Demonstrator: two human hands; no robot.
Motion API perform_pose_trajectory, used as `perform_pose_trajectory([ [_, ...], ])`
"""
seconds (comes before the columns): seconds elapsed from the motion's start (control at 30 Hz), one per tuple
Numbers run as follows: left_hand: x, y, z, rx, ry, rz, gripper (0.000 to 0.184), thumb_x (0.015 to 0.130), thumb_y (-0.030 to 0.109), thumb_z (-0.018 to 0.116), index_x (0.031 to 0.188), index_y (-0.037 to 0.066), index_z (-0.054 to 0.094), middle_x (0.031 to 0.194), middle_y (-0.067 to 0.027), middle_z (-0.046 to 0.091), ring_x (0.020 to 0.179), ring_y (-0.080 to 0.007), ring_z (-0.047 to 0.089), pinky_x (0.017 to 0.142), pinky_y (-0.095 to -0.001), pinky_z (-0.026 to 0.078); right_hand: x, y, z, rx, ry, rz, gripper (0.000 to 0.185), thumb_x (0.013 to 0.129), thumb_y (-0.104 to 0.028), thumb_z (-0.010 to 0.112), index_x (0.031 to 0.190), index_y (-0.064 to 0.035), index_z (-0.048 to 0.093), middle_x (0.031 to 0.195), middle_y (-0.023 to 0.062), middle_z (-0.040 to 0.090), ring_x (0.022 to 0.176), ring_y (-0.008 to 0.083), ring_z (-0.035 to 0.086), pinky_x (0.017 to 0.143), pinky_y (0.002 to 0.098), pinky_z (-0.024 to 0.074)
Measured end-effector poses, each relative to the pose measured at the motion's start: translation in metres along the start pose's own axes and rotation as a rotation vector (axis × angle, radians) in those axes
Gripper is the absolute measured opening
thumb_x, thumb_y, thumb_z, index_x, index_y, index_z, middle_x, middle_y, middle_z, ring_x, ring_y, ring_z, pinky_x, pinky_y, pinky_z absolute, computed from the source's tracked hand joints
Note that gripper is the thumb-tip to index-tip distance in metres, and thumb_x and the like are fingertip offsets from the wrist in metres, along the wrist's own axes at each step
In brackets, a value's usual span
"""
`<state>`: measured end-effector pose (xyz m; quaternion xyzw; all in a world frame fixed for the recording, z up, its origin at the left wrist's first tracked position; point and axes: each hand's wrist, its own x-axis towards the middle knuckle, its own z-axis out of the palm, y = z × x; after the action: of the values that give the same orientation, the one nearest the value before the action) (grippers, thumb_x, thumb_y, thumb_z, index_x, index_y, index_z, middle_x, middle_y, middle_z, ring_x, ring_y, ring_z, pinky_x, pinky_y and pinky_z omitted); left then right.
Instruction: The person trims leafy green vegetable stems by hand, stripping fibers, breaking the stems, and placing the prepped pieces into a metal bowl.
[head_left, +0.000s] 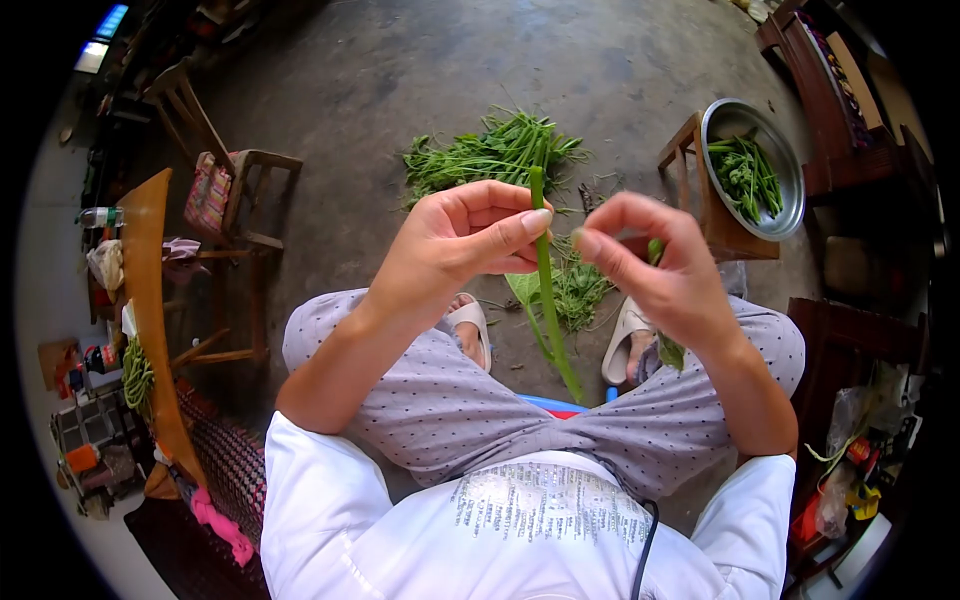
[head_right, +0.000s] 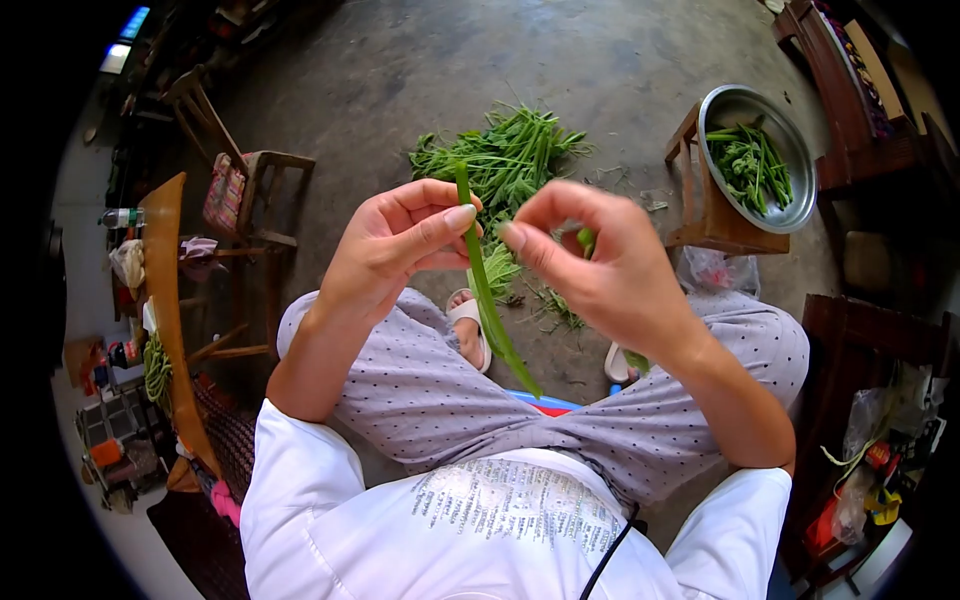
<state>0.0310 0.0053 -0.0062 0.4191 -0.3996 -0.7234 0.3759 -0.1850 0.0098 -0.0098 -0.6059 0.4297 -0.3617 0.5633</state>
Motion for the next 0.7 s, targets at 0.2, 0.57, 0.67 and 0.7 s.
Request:
perform_pose_trajectory([
  [0.2,0.0,-0.004,0.009,0.054,-0.042,-0.006,0.023,0.089,0.012,0.065,0.107,0.0,0.059,0.097,-0.0087,0.066,0.088,-0.016,0.067,0.077,-0.0288,0.057,0.004,-0.022,-0.005,-0.032,0.061,0.041,0.01,0.084,-0.01,0.068,0.089,-0.0013,0.069,0.078,-0.003,0.061,0.062,0.0016,0.046,0.052,0.0196,0.0345],
  [0.57,-0.003,-0.007,0.014,0.232,-0.032,0.144,0.022,0.087,0.008,0.067,0.106,-0.001,0.059,0.094,-0.0076,0.066,0.086,-0.0127,0.066,0.074,-0.0243,0.054,0.005,-0.013,-0.002,-0.186,0.107,-0.105,0.015,0.084,-0.015,0.072,0.09,-0.001,0.069,0.075,-0.0035,0.06,0.058,-0.0005,0.039,0.049,0.0176,0.0281],
  [0.67,-0.004,-0.005,0.015,0.264,-0.01,0.157,0.021,0.086,0.006,0.067,0.104,-0.001,0.059,0.093,-0.007,0.067,0.085,-0.0112,0.065,0.074,-0.0232,0.054,0.005,-0.013,-0.002,-0.214,0.109,-0.143,0.015,0.084,-0.014,0.072,0.089,0.0,0.07,0.075,-0.0027,0.06,0.058,-0.0002,0.04,0.049,0.0177,0.0286],
  [0.7,-0.004,-0.005,0.016,0.286,-0.007,0.164,0.02,0.086,0.006,0.068,0.103,-0.001,0.059,0.092,-0.0068,0.067,0.085,-0.0109,0.065,0.075,-0.0229,0.054,0.006,-0.013,-0.001,-0.214,0.109,-0.143,0.015,0.084,-0.014,0.072,0.089,0.0,0.07,0.075,-0.0027,0.06,0.058,-0.0002,0.04,0.049,0.0177,0.0286],
])
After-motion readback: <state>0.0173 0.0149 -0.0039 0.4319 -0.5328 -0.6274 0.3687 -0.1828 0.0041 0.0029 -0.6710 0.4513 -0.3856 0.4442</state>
